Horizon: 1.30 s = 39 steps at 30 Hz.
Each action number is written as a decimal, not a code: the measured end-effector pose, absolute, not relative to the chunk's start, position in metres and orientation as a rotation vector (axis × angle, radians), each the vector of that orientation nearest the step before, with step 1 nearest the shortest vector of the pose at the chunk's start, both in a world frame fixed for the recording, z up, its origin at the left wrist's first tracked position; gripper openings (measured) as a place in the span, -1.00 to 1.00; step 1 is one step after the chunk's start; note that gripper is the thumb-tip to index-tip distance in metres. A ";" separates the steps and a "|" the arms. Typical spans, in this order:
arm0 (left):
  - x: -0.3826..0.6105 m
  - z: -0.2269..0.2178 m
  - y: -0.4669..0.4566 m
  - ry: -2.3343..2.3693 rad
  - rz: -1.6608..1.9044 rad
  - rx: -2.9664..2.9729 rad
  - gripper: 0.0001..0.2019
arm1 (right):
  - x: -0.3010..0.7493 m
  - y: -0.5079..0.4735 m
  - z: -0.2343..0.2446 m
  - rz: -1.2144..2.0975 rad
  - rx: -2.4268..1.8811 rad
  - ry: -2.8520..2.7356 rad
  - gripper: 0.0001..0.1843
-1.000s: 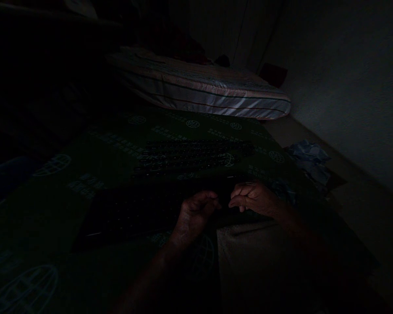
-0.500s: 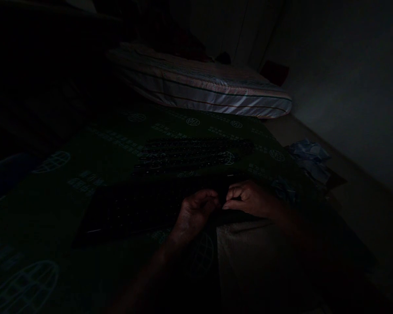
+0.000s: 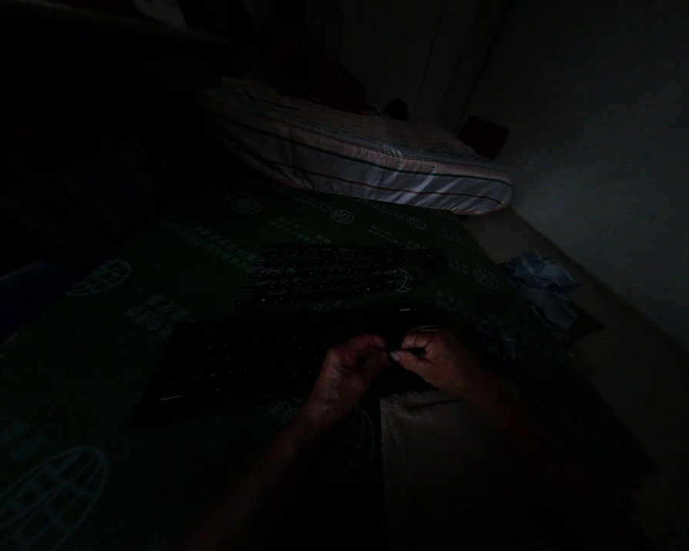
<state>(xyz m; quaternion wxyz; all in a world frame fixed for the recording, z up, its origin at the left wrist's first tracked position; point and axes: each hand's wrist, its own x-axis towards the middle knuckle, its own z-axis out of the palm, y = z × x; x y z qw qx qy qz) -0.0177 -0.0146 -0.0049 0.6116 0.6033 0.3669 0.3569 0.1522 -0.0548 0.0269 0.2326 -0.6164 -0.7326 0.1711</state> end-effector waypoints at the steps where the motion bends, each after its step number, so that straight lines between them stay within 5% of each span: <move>1: -0.017 -0.005 -0.015 0.853 0.828 1.458 -0.88 | 0.150 -0.057 0.024 0.385 -1.774 -1.991 -0.76; 12: -0.002 -0.008 -0.017 0.860 0.801 2.421 -0.83 | 0.139 -0.066 -0.008 0.178 -1.855 -1.649 -0.89; 26: 0.014 -0.007 -0.017 1.013 0.569 2.468 -0.76 | 0.134 -0.069 -0.020 -0.029 -1.798 -1.535 -0.93; 39: 0.011 -0.016 -0.019 0.883 0.786 2.543 -0.82 | 0.139 -0.067 -0.024 0.234 -1.723 -1.243 -0.87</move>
